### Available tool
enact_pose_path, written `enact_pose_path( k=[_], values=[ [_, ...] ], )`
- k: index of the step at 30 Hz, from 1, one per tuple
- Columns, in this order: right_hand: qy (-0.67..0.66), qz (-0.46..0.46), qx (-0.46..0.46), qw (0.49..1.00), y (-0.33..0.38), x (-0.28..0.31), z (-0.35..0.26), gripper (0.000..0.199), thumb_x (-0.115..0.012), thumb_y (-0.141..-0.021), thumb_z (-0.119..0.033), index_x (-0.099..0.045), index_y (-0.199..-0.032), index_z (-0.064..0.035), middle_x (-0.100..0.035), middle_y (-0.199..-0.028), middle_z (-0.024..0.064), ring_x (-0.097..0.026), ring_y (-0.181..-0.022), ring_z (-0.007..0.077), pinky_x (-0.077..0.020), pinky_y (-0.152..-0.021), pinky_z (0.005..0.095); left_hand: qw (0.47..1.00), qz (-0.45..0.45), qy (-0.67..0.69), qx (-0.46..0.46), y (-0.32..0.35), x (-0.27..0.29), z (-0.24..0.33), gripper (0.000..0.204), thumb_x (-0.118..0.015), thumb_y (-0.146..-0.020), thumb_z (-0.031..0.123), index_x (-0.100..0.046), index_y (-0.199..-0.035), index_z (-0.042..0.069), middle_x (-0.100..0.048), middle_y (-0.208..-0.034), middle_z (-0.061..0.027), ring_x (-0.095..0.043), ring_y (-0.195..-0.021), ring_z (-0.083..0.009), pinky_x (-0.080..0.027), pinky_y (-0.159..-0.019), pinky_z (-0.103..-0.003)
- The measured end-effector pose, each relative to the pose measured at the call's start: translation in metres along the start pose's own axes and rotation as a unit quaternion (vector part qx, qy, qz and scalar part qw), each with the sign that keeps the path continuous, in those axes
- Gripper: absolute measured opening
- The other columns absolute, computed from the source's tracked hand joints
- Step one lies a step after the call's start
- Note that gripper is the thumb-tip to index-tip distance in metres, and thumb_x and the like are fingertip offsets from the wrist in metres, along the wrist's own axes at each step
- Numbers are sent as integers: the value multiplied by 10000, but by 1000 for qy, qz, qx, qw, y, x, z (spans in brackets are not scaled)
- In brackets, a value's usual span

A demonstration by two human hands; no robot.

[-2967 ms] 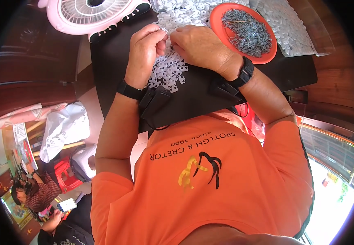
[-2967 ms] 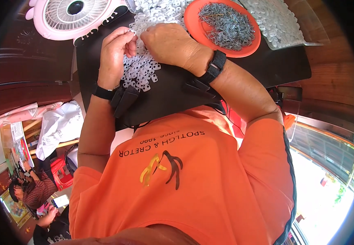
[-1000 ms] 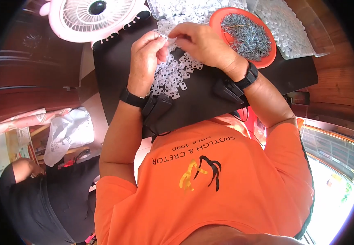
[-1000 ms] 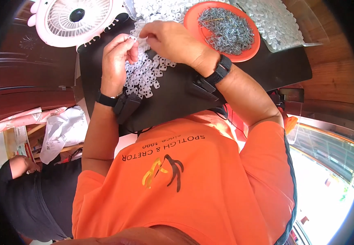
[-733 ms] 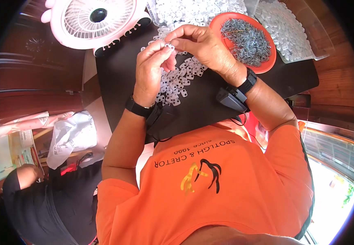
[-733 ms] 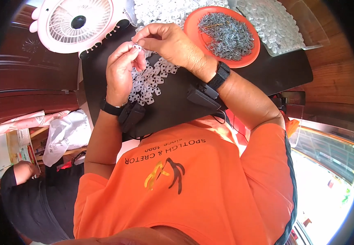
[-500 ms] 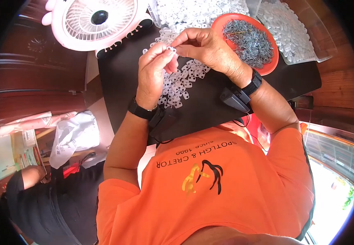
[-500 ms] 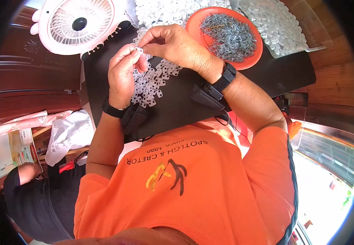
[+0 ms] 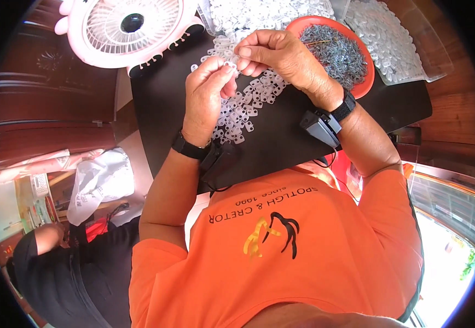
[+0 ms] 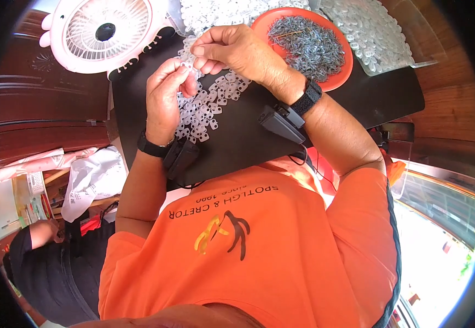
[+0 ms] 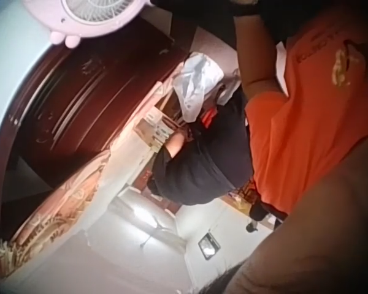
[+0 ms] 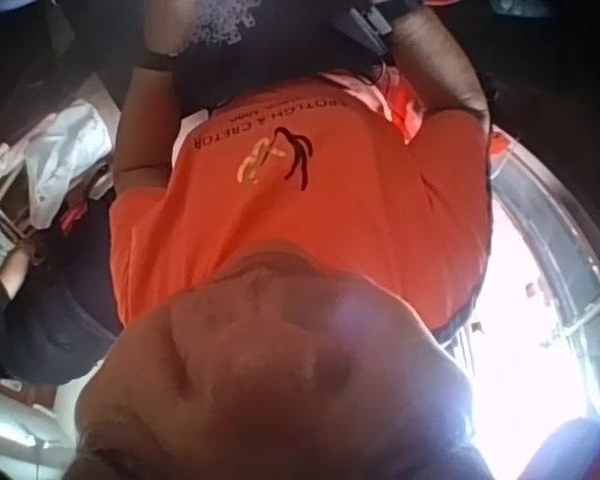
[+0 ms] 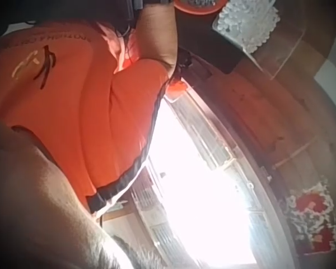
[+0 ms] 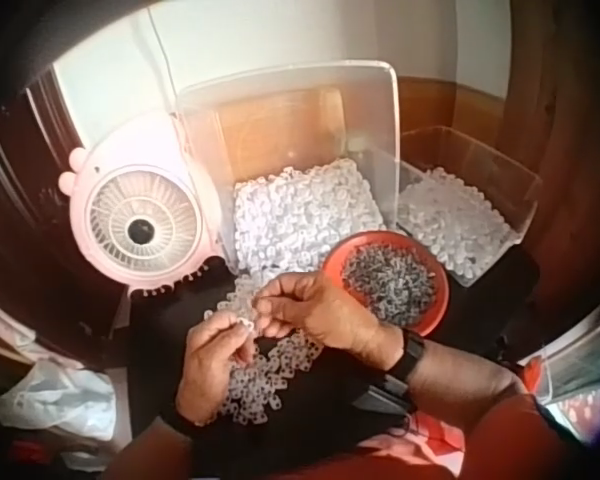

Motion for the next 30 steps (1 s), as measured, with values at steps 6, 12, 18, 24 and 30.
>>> enact_pose_path(
  k=[6, 12, 18, 24, 30],
  values=[
    [66, -17, 14, 998, 1, -5, 1, 218, -587, -907, -221, -639, -972, -20, -621, -772, 4, -546, -677, 54, -455, -624, 185, 1000, -8, -3, -2, 3, -3, 5, 176, -530, -873, 147, -570, -771, 9, -506, -630, -6, -426, -544, -58, -345, -509, -198],
    [23, -35, 22, 999, 0, -5, 4, 196, -624, -878, -198, -646, -902, -5, -595, -708, -4, -529, -642, 47, -447, -575, 184, 1000, -7, -23, -2, 3, -4, 8, 168, -532, -867, 127, -567, -762, 1, -496, -625, 1, -414, -538, -51, -336, -498, -196],
    [68, -15, 41, 997, 3, -10, 1, 186, -618, -881, -195, -644, -880, -10, -592, -705, -10, -540, -665, 56, -460, -604, 201, 999, -8, -35, 5, 4, -3, 6, 175, -525, -866, 118, -555, -738, 2, -478, -608, 11, -395, -526, -41, -316, -481, -195],
    [110, -17, 27, 993, 6, -13, -2, 191, -603, -883, -197, -640, -863, -11, -595, -697, -4, -533, -644, 53, -455, -599, 208, 998, -3, -65, 7, 5, -3, 4, 180, -520, -857, 111, -540, -712, 6, -448, -589, 25, -371, -526, -36, -305, -476, -203],
    [121, 2, 32, 992, 3, -12, 5, 202, -597, -883, -208, -642, -849, -14, -592, -681, 3, -539, -645, 57, -452, -593, 212, 998, -3, -52, 21, 3, -1, 3, 185, -522, -850, 137, -554, -721, 9, -455, -582, 20, -381, -516, -47, -305, -476, -209]
  ],
)
Point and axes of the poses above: each hand's wrist, its own y-axis away from the middle knuckle, its own x-axis out of the back of the hand, z = x × y, the point moved 1 cm from there along -y, towards the middle knuckle
